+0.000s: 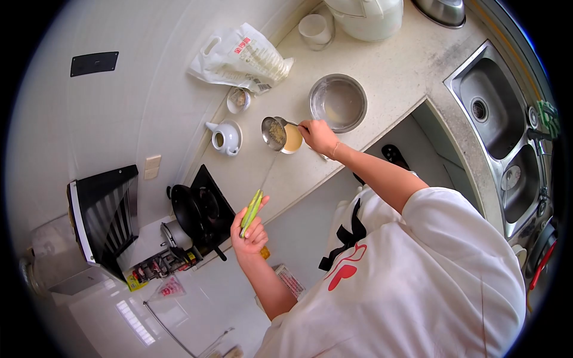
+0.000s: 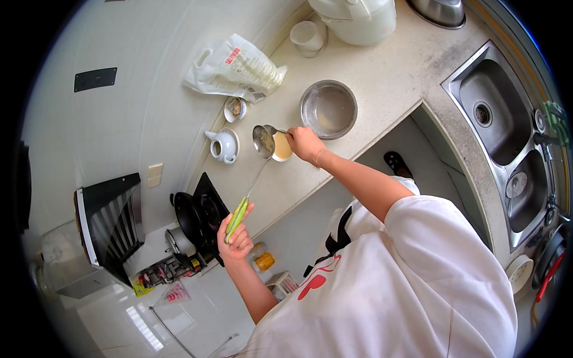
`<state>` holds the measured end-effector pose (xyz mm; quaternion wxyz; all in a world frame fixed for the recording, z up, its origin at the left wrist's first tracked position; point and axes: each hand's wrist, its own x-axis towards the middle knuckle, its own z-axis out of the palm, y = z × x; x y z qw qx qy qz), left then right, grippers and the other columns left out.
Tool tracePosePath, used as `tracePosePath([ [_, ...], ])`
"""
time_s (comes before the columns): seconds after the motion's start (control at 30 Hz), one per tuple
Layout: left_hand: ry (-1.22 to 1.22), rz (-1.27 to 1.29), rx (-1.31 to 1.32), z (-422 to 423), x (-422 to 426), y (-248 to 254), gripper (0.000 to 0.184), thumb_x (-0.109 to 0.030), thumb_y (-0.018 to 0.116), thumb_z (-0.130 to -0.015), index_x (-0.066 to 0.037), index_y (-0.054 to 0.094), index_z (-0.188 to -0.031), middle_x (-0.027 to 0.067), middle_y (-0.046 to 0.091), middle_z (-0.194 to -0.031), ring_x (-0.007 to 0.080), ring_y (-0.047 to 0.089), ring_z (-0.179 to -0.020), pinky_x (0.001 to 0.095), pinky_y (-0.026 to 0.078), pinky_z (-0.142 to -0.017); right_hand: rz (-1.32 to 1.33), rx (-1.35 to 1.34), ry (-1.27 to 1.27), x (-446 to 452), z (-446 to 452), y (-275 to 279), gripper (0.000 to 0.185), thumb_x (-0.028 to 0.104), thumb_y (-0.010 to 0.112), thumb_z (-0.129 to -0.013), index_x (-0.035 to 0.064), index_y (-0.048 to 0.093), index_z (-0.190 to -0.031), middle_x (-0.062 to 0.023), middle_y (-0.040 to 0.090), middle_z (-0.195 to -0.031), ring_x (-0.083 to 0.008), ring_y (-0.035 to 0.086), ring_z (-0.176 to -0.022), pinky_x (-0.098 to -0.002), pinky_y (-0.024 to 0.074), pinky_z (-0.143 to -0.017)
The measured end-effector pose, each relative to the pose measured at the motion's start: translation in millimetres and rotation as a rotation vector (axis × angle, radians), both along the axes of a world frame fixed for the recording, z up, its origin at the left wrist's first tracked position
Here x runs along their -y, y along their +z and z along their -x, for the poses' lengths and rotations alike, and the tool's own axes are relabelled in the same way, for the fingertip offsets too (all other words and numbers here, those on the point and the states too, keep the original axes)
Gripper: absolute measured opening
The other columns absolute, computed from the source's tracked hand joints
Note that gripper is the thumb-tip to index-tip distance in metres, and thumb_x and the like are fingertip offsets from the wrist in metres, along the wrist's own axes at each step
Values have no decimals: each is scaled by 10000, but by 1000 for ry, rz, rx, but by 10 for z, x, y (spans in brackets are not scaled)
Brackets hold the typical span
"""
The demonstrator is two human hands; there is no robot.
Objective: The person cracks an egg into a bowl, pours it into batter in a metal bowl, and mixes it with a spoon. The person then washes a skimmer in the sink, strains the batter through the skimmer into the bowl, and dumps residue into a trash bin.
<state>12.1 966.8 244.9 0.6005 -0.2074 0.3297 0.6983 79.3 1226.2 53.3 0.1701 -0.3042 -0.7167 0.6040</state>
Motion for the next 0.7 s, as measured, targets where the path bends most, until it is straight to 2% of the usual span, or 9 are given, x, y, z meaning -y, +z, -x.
tracePosePath([
  [0.4,64,1,-43,32,-99,-116,583,-273,366,-972,85,221,-1410,17,372,-443,91,249,-305,239,180,-308,-278,134,255,105,-153,-172,231,173,493,-894,15,657,-857,-222,643,-778,-405,620,-737,-464,519,-712],
  [0.5,60,-22,-72,7,-81,-115,579,-267,364,-973,87,223,-1408,16,369,-443,92,239,-308,240,178,-311,-291,151,222,89,-147,-138,237,173,494,-892,1,654,-852,-226,644,-779,-412,619,-737,-472,516,-710],
  [0.63,103,-29,-103,-88,-64,-103,596,-271,358,-975,72,181,-1428,20,372,-443,97,254,-310,244,177,-312,-159,165,181,53,-117,-127,231,167,506,-888,-8,654,-856,-236,643,-794,-420,615,-772,-471,507,-737],
  [0.7,100,-16,-128,-130,-52,-98,571,-274,348,-978,73,222,-1413,11,364,-441,95,235,-314,244,181,-315,-115,176,197,23,-93,-163,229,165,512,-886,-10,655,-854,-242,642,-798,-423,612,-795,-469,501,-754],
])
